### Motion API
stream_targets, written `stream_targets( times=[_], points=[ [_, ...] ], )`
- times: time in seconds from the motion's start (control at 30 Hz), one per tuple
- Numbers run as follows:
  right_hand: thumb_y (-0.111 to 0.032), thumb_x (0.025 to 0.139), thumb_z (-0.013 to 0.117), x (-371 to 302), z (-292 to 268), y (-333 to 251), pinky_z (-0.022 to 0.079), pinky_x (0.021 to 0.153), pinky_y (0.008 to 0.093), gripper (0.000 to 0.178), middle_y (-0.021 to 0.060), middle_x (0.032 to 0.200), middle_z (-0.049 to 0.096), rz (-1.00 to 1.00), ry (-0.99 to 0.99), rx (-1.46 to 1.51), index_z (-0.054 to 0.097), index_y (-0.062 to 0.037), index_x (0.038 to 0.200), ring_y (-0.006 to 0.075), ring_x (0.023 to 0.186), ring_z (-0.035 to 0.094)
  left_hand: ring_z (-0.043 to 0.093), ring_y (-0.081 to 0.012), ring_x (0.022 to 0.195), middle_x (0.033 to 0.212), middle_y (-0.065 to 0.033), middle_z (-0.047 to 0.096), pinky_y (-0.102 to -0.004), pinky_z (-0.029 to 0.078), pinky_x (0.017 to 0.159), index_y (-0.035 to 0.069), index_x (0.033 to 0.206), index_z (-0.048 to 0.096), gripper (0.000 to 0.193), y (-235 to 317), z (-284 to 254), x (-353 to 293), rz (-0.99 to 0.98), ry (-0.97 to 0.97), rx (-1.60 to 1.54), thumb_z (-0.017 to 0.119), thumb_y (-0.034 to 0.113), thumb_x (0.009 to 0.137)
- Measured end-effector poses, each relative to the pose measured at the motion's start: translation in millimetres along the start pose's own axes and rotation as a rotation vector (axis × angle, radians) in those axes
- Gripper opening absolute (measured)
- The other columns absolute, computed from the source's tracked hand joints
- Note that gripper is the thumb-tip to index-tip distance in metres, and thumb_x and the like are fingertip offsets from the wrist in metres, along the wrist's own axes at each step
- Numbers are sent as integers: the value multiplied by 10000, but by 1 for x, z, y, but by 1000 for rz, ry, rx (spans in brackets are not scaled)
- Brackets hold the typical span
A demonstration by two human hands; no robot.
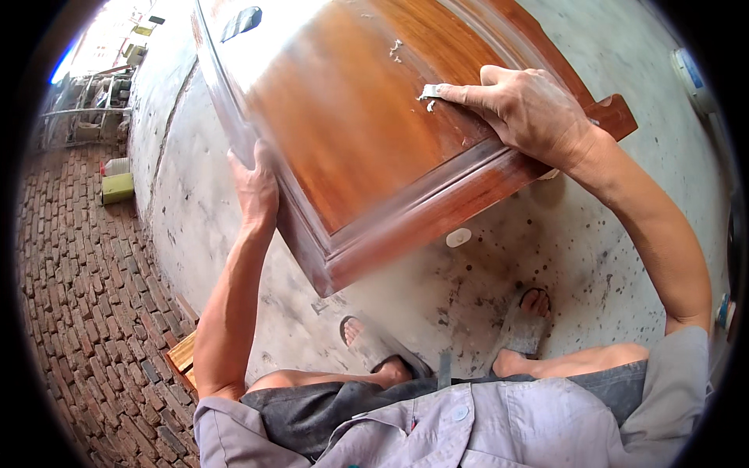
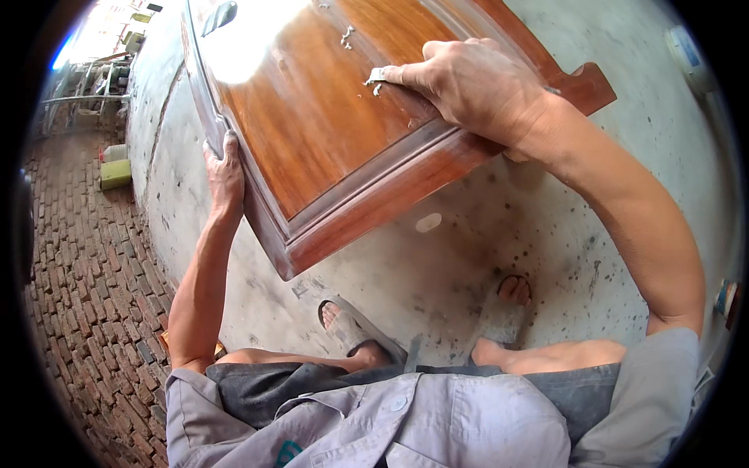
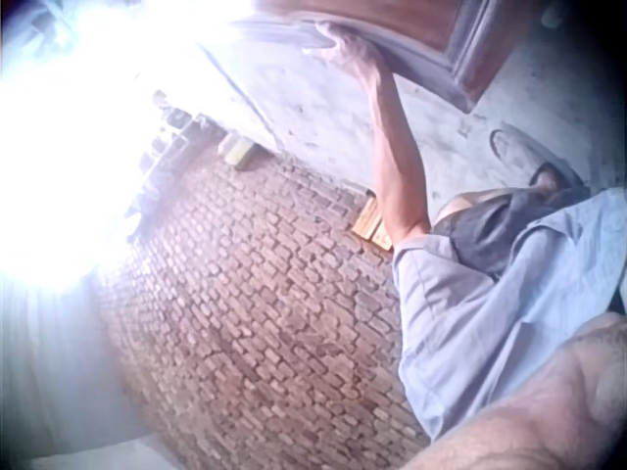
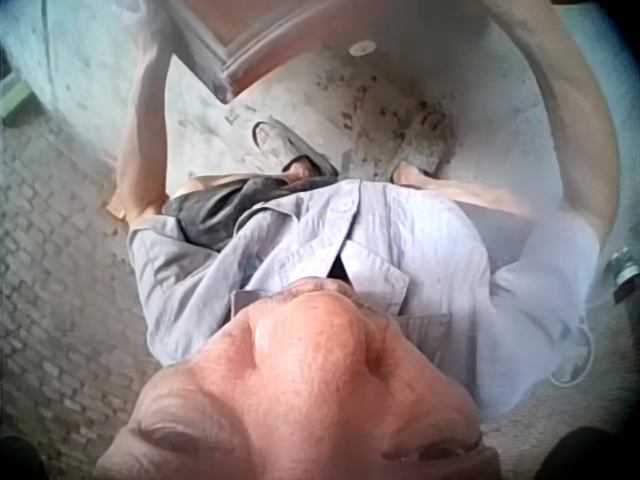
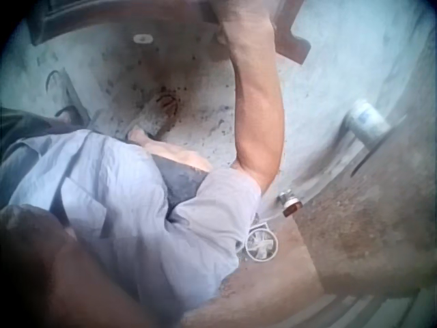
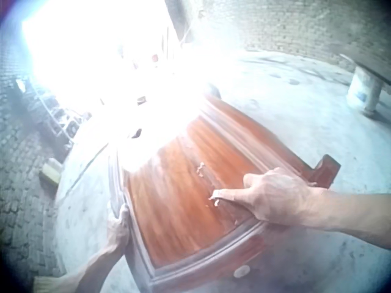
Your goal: The person applies a white filler substance to a wooden cabinet door using a small spatula, smoothing it into the surface. They then use a sanding block to rub the treated area, removing excess material and smoothing the finish.
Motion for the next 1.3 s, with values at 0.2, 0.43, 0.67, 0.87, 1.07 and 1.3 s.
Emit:
stream_targets(
  times=[0.2, 0.43, 0.67, 0.87, 1.07, 1.3],
  points=[
    [-112, 1017, 563, -10, -15, 18, 572, 715, 437, 386, 119, 845, 688, 26, -31, 22, 750, -251, 1325, 302, 741, 706, 547, -333, 1380, 1511, -241, 550, -409, 407, 1161, -58, 1600, 308, 919, 2, -5, 5, 44, -2, 41, 603, 589, 1018],
    [-114, 1027, 563, 0, -11, 24, 570, 766, 423, 402, 123, 845, 676, -41, -30, 22, 716, -247, 1375, 300, 761, 698, 544, -341, 1390, 1512, -239, 559, -407, 400, 1168, -45, 1601, 313, 907, -13, -9, 8, 8, 22, -12, 599, 587, 1018],
    [-136, 1038, 566, 19, -8, 9, 558, 781, 423, 352, 123, 823, 665, -45, -11, 37, 757, -232, 1318, 297, 789, 688, 572, -295, 1326, 1445, -198, 598, -391, 427, 1133, -19, 1555, 380, 805, 3, 0, 0, -8, -24, -53, 619, 540, 1028],
    [-168, 1064, 507, 22, 2, 14, 553, 779, 436, 373, 111, 851, 690, -69, 28, 32, 746, -261, 1335, 300, 798, 697, 563, -316, 1360, 1485, -231, 580, -397, 414, 1154, -36, 1590, 342, 874, -5, 2, 5, 16, -12, -2, 605, 577, 1025],
    [-127, 1034, 534, 18, -15, 22, 553, 786, 436, 383, 124, 879, 699, -62, -14, 14, 747, -248, 1329, 310, 817, 704, 570, -320, 1348, 1477, -222, 587, -400, 418, 1145, -33, 1591, 339, 871, 5, -11, -2, 2, -4, -8, 605, 576, 1027],
    [-151, 1052, 556, 27, -13, 16, 553, 771, 437, 347, 124, 805, 655, -132, 50, 25, 748, -215, 1335, 291, 754, 669, 563, -322, 1349, 1477, -218, 587, -399, 405, 1153, -32, 1593, 333, 888, -2, -4, 0, 8, -9, 1, 602, 592, 1021]
  ],
)
Point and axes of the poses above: each hand's wrist, its own x-axis towards the middle knuckle, its own z-axis out of the palm, y = z × x, the point moved 9 cm from there along x, towards the middle knuckle
